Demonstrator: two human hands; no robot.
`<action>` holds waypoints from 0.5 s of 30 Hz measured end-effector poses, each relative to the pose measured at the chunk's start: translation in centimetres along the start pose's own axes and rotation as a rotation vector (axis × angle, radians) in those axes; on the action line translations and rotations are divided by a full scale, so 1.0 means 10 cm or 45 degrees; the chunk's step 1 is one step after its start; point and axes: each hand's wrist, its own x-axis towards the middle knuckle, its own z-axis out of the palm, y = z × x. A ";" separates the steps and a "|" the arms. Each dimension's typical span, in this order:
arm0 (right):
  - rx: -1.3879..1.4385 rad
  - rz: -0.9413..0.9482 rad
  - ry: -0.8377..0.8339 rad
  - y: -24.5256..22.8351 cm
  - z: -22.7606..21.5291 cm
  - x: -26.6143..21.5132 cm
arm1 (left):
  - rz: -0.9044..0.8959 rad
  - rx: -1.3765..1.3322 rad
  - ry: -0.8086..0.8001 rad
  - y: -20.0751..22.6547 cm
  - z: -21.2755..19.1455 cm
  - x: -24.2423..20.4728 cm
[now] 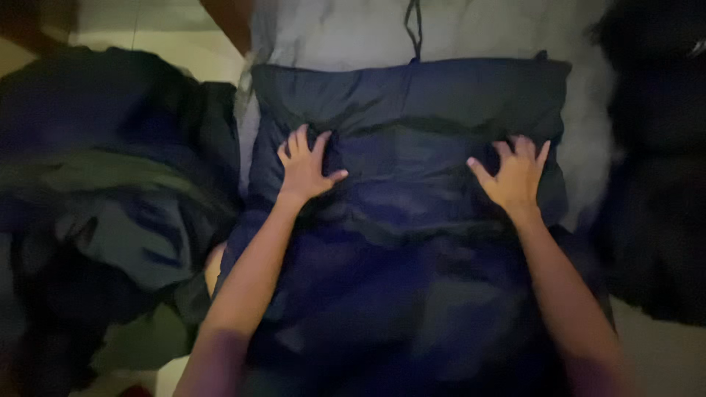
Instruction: The person folds a large dark blue sleeping bag by bringing the sides together and smoothing the fabric while sitting cross-legged on the floor.
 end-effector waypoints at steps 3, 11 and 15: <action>0.056 -0.045 0.302 -0.11 -0.28 0.33 | -0.004 -0.082 0.293 -0.01 -0.28 0.28; 0.160 -0.134 -0.042 -0.41 -0.06 0.47 | 0.031 0.040 0.143 -0.21 0.00 0.56; 0.276 -0.105 -0.089 -0.37 -0.01 0.26 | 0.052 0.058 0.137 -0.21 0.07 0.26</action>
